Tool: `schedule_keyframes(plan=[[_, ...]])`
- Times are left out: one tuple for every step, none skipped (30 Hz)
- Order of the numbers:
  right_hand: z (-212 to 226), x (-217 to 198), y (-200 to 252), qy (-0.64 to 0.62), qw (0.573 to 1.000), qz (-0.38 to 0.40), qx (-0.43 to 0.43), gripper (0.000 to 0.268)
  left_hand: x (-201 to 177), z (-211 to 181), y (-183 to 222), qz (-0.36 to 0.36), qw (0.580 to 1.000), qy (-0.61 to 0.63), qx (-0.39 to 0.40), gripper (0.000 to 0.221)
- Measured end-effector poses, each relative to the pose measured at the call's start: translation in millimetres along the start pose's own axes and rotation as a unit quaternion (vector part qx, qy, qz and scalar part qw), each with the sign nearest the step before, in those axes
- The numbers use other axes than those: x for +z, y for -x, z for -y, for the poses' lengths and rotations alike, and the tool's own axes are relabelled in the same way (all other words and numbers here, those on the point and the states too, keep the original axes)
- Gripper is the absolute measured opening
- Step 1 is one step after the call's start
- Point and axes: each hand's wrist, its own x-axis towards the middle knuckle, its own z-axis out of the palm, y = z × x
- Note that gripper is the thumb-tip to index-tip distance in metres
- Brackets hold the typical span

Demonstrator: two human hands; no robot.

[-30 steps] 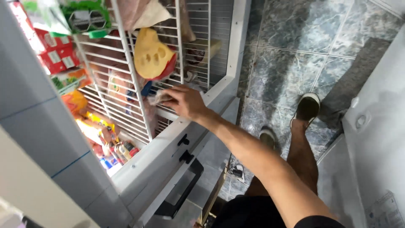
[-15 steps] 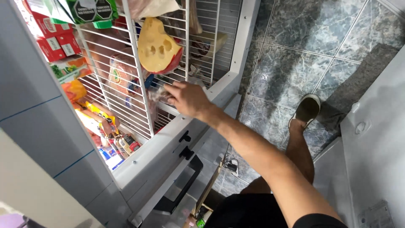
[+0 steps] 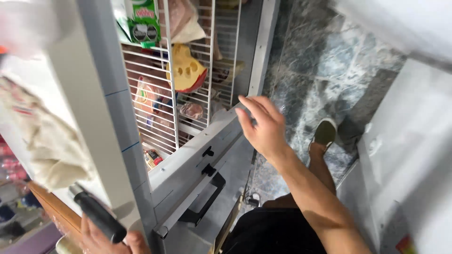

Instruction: Wrapping chicken breasts with bacon and tying them with kitchen twine before placing them in a refrigerator.

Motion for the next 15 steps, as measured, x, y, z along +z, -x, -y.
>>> schedule_keyframes(plan=[[33,-39,-16,0.007,1.0,-0.005,-0.007,0.026,-6,-3,-7,-0.007,1.0,0.008,0.002,0.102],[67,-78,-29,0.078,0.993,-0.058,-0.064,0.016,-15,-8,-13,0.047,0.999,-0.001,-0.004,0.102],[104,-117,-42,0.148,0.975,-0.11,-0.121,0.017,-25,-12,-18,0.102,0.995,-0.011,-0.01,0.102],[109,-142,-48,0.155,0.972,-0.118,-0.132,0.017,-23,-11,-16,0.09,0.996,-0.002,-0.008,0.102],[114,-167,-54,0.228,0.938,-0.186,-0.181,0.027,-21,-12,-14,0.07,0.997,0.032,-0.013,0.099],[120,-193,-58,0.298,0.893,-0.252,-0.224,0.041,-21,-12,-13,0.052,0.996,0.065,-0.018,0.097],[131,-207,-68,0.303,0.887,-0.26,-0.232,0.041,-21,-8,-11,0.042,0.996,0.073,-0.014,0.097],[142,-220,-78,0.377,0.895,-0.215,-0.102,0.055,-20,-3,-9,0.05,0.997,0.059,-0.008,0.097],[152,-233,-87,0.438,0.882,-0.171,0.032,0.071,-18,1,-8,0.057,0.997,0.045,-0.002,0.097],[151,-235,-98,0.441,0.879,-0.178,0.03,0.071,-18,2,-7,0.052,0.997,0.05,0.001,0.097],[149,-237,-109,0.504,0.839,-0.129,0.159,0.088,-16,4,-7,0.062,0.997,0.046,-0.005,0.098],[149,-238,-121,0.553,0.781,-0.071,0.281,0.11,-15,6,-5,0.074,0.996,0.042,-0.015,0.099],[160,-238,-114,0.556,0.78,-0.076,0.278,0.11,-16,5,-8,0.07,0.996,0.048,-0.015,0.099],[171,-240,-110,0.546,0.823,-0.111,0.111,0.088,-17,1,-7,0.036,0.999,0.04,0.0,0.095],[183,-240,-107,0.519,0.842,-0.136,-0.06,0.078,-20,-2,-8,0.003,0.999,0.031,0.014,0.091]])
